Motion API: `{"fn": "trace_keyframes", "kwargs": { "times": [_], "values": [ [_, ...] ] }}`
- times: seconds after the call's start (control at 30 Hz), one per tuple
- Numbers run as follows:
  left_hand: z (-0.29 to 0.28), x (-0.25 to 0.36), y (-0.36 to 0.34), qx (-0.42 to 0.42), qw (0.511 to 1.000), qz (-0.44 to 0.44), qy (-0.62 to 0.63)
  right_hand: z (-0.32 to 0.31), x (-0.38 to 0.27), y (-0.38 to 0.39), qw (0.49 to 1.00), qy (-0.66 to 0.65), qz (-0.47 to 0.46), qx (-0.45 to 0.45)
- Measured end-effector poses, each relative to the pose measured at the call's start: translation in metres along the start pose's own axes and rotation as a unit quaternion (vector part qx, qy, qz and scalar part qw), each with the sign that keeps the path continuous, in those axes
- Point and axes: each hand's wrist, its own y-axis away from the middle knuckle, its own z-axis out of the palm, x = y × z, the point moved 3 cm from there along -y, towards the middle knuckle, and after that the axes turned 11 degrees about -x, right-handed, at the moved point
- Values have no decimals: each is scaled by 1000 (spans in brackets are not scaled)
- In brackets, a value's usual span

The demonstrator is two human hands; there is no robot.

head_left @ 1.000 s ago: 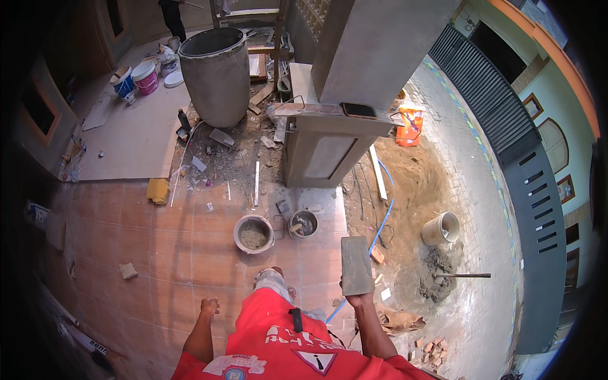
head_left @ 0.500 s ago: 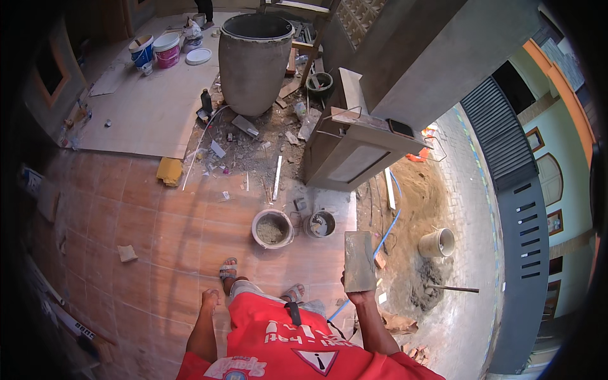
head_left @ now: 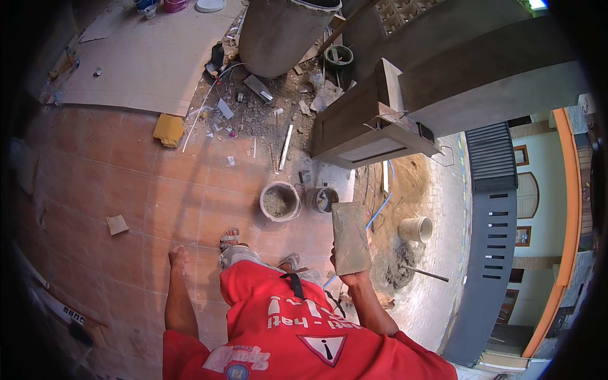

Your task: The person scoops wet plaster from a bucket using a trowel and applies it to the edges and corners of a concrete pillar. They smooth the surface with a float and trowel, repeatedly adding material to refine the finish.

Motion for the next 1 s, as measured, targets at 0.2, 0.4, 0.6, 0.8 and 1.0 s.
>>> {"fn": "trace_keyframes", "kwargs": {
  "times": [0.2,0.4,0.6,0.8,1.0],
  "values": [
    [28,55,-33,-56,995,66,41,2,-3,-13,999,9,-9,-42],
    [69,16,-24,-85,996,-19,5,11,0,-6,999,12,-23,-24],
    [88,-9,-19,-126,990,-47,-42,7,0,0,997,-18,-68,-20],
    [84,52,-14,-120,984,-33,-127,8,-10,0,994,-56,-93,22],
    [137,159,-4,-203,962,103,-151,-29,-25,-19,984,-144,-80,72]
  ]
}}
